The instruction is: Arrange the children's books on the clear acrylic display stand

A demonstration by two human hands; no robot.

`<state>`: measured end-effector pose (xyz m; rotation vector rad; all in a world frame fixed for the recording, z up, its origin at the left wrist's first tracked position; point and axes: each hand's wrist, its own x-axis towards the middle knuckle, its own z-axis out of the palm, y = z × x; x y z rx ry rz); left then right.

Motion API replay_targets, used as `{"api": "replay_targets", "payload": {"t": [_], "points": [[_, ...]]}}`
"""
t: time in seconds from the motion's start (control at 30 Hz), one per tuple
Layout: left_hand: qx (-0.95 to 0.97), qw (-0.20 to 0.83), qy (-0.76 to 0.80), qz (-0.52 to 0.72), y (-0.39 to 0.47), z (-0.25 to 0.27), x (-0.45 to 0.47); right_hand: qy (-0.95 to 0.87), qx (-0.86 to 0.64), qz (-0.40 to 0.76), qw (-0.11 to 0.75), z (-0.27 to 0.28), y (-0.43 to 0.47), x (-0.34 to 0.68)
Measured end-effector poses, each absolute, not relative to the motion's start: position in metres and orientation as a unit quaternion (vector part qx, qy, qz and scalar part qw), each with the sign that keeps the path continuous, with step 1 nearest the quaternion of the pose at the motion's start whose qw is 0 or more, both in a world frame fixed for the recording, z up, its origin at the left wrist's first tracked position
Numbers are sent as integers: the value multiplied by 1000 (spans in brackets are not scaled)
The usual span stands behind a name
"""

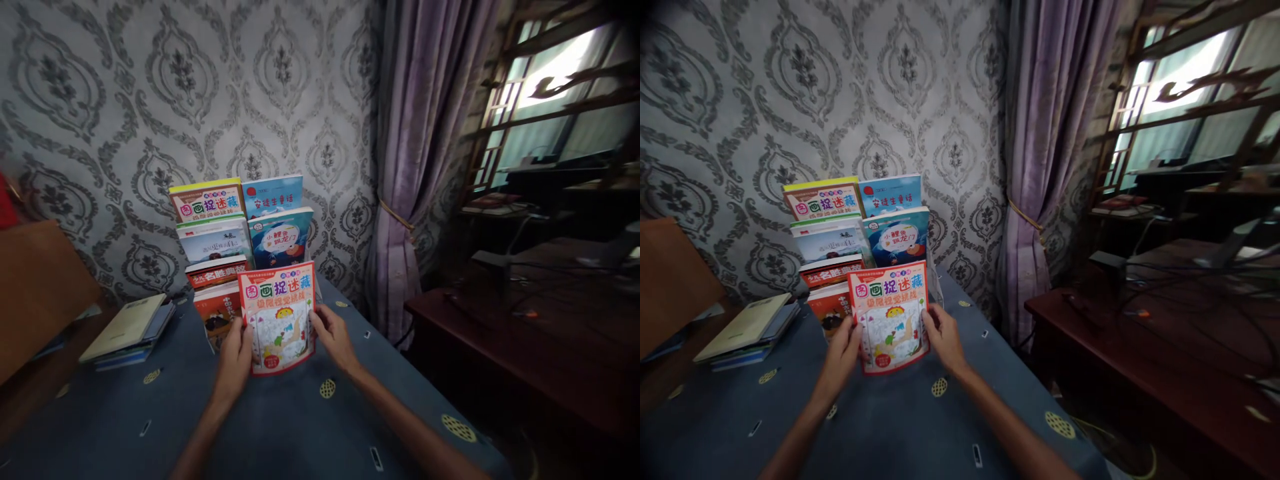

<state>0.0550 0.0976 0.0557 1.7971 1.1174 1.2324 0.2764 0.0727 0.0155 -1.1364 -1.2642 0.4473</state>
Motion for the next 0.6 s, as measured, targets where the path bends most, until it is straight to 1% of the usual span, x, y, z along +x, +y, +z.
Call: {"api": "replay_targets", "payload": {"t": [0.1,0.23,0.43,0.5,0.6], "points": [[704,313,412,486,109,75,70,-566,-492,132,648,37,86,292],[727,308,377,484,130,106,91,-575,-490,69,652,67,113,315],[759,265,354,479,166,160,116,-567,-477,21,672,111,156,336],[763,231,352,491,177,177,120,-562,-469,4,681,125,168,339],[777,138,353,502,189,198,119,-560,-448,-9,697,144,182,340]]}}
